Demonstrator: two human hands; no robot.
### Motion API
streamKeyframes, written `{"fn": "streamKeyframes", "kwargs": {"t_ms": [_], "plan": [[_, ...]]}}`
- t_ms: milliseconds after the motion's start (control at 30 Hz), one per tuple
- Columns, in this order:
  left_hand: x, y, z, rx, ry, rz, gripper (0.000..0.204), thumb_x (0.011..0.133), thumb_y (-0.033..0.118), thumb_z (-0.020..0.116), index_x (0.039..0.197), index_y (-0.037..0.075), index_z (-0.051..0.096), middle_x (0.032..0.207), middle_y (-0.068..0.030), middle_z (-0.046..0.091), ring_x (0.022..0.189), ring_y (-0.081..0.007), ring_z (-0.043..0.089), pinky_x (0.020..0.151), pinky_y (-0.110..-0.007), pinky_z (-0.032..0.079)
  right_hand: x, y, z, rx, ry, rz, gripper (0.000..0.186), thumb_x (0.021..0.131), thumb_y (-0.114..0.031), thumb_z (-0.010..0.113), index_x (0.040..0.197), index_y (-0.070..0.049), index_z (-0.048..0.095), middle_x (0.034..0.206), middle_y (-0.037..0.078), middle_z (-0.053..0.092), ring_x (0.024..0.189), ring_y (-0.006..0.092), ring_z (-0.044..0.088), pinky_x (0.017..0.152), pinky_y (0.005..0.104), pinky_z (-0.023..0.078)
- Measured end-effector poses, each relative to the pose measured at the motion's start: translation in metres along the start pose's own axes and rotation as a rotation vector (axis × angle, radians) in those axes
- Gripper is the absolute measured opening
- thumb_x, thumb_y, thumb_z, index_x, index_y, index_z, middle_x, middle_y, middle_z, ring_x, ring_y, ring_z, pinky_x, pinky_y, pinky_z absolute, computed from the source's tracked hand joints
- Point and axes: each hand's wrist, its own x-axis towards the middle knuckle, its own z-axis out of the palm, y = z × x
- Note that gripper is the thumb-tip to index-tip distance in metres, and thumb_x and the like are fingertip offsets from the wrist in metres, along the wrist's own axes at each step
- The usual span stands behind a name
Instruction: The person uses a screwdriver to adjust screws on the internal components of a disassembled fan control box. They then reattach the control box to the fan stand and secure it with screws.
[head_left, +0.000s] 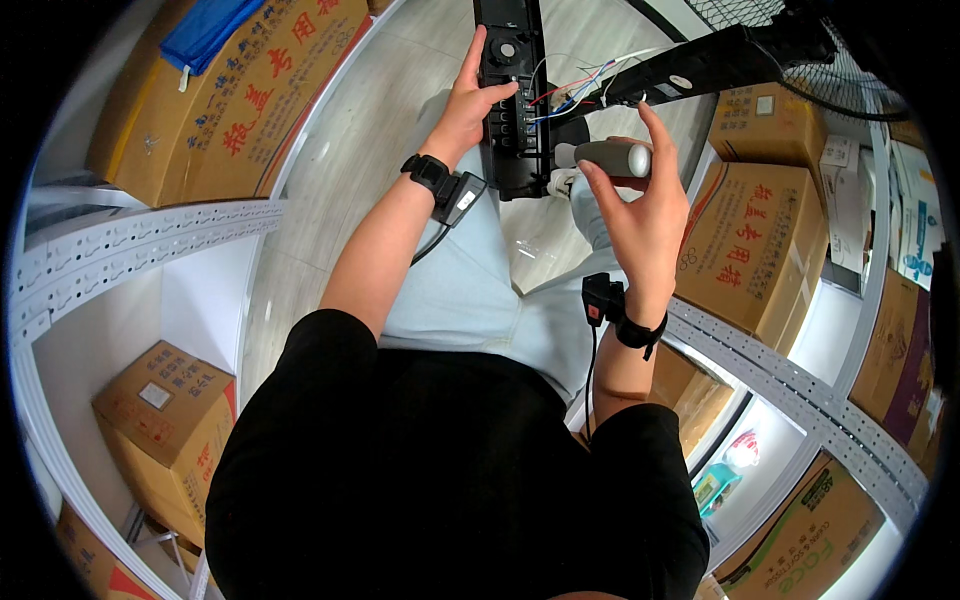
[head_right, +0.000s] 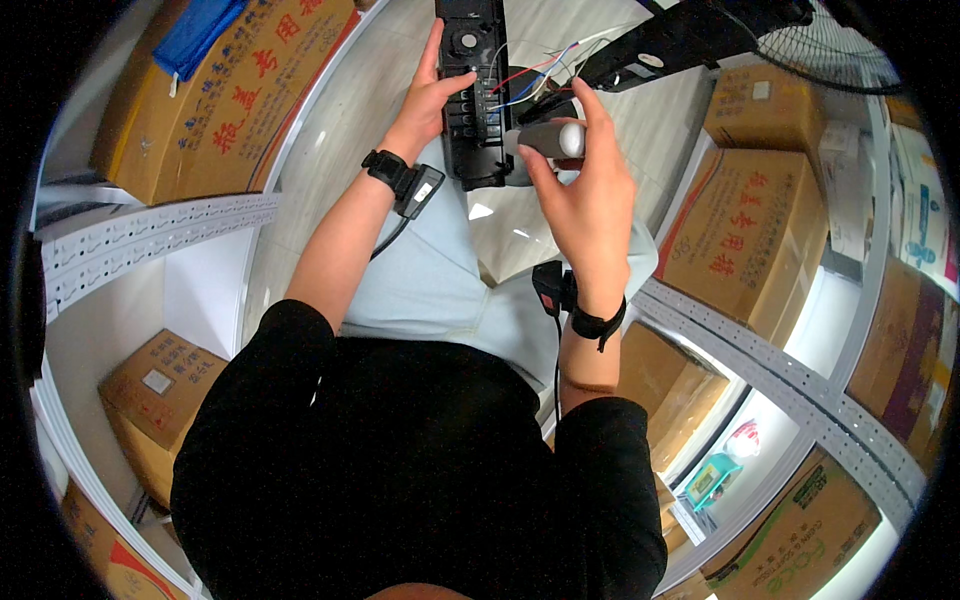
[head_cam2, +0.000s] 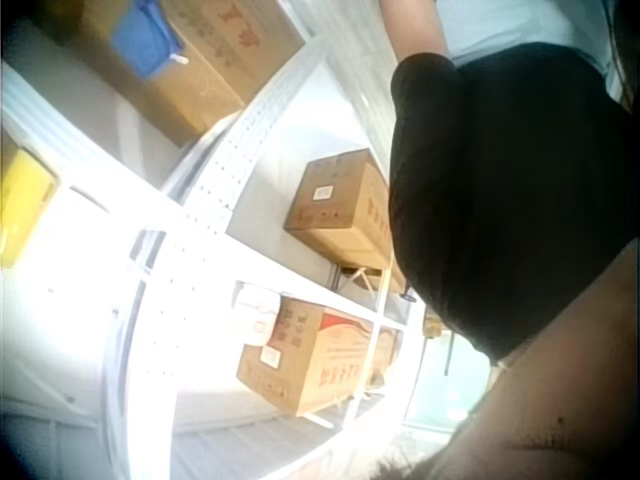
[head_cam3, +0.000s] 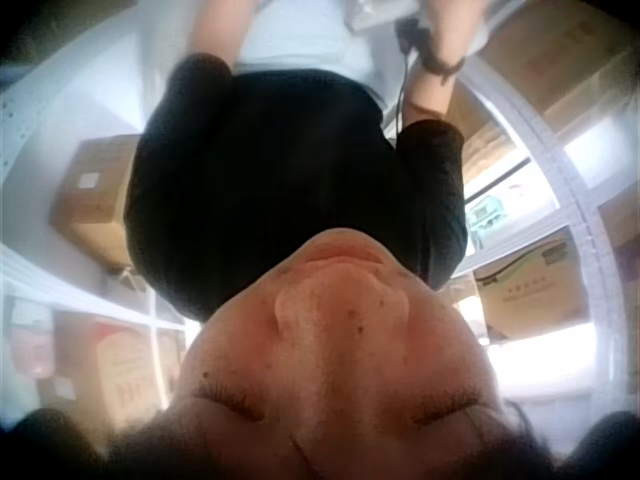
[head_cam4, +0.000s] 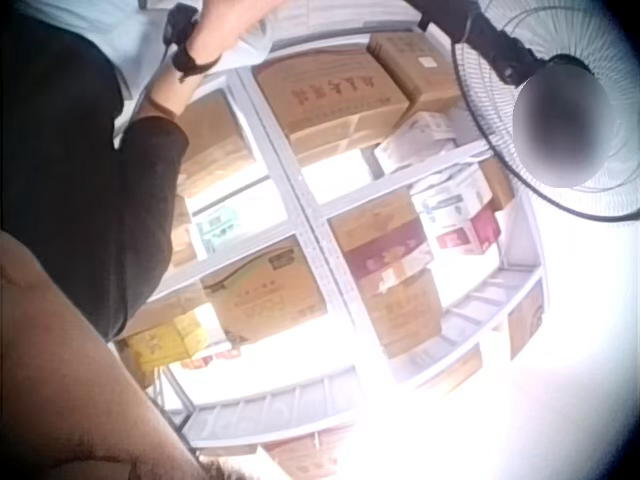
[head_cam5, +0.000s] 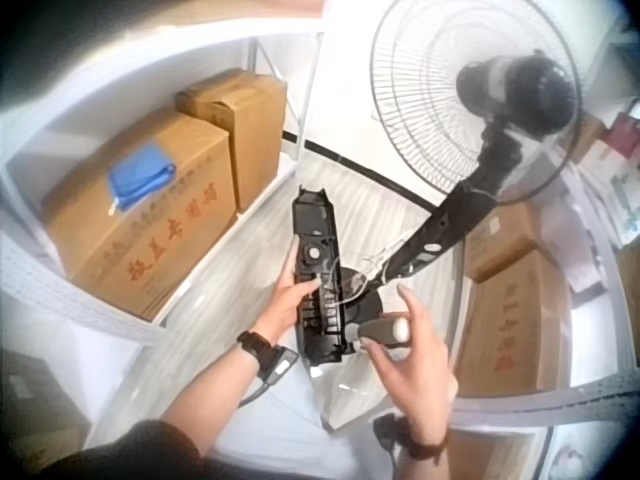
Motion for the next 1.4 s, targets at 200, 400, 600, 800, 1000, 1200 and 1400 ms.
{"fn": "streamKeyframes", "kwargs": {"t_ms": [200,400,600,800,1000,1200,1400], "plan": [[-0.002,0.003,0.005,-0.042,0.005,-0.032,0.095,0.080,-0.016,0.060,0.156,0.023,0.018,0.143,-0.0066,0.045,0.120,-0.0178,0.053,0.098,-0.032,0.046,0.003,0.009,0.006,0.038,0.099,-0.136,0.071,0.076,-0.009,0.079,0.138,-0.011,0.045,0.108,0.013,0.067,0.088,0.0227,0.069,0.072,0.0313,0.057],[-0.003,0.003,0.002,0.036,0.009,-0.017,0.094,0.081,-0.015,0.059,0.156,0.024,0.017,0.142,-0.0073,0.046,0.118,-0.0178,0.054,0.095,-0.032,0.047,0.001,0.003,0.002,-0.024,0.016,-0.033,0.071,0.076,-0.006,0.077,0.138,-0.009,0.045,0.111,0.014,0.065,0.089,0.0249,0.069,0.071,0.0325,0.058],[-0.002,0.003,0.006,0.007,0.013,-0.028,0.094,0.081,-0.015,0.059,0.156,0.024,0.017,0.140,-0.0076,0.047,0.117,-0.0180,0.054,0.096,-0.032,0.047,0.000,0.006,0.004,0.125,0.065,-0.094,0.071,0.075,-0.008,0.079,0.138,-0.009,0.045,0.109,0.015,0.066,0.085,0.0241,0.069,0.069,0.0321,0.058],[-0.002,0.002,0.000,-0.017,0.006,-0.010,0.095,0.080,-0.016,0.059,0.156,0.023,0.017,0.139,-0.0077,0.048,0.116,-0.0181,0.055,0.095,-0.033,0.047,0.000,0.001,0.005,0.019,0.043,-0.019,0.073,0.077,-0.003,0.075,0.141,-0.009,0.040,0.109,0.013,0.066,0.086,0.0236,0.070,0.068,0.0315,0.058],[-0.001,0.001,0.001,-0.031,0.010,-0.012,0.095,0.080,-0.016,0.059,0.156,0.023,0.017,0.139,-0.0079,0.048,0.116,-0.0182,0.055,0.095,-0.033,0.048,0.001,0.010,0.005,0.138,0.040,-0.069,0.075,0.077,-0.003,0.075,0.143,-0.010,0.039,0.107,0.012,0.066,0.084,0.0224,0.070,0.066,0.0319,0.057],[0.000,-0.002,-0.002,-0.040,0.008,-0.021,0.096,0.079,-0.016,0.059,0.156,0.024,0.017,0.141,-0.0076,0.047,0.117,-0.0182,0.055,0.095,-0.033,0.048,-0.001,0.000,0.004,0.106,0.022,0.000,0.078,0.077,0.000,0.073,0.145,-0.011,0.036,0.110,0.013,0.066,0.086,0.0226,0.070,0.068,0.0320,0.058],[-0.001,0.001,0.002,-0.029,0.018,-0.004,0.095,0.080,-0.016,0.060,0.156,0.023,0.017,0.141,-0.0074,0.047,0.118,-0.0185,0.054,0.096,-0.033,0.047,0.000,0.009,0.007,0.067,0.019,-0.150,0.081,0.078,-0.006,0.078,0.146,-0.012,0.035,0.113,0.012,0.065,0.091,0.0210,0.069,0.075,0.0303,0.058]]}}
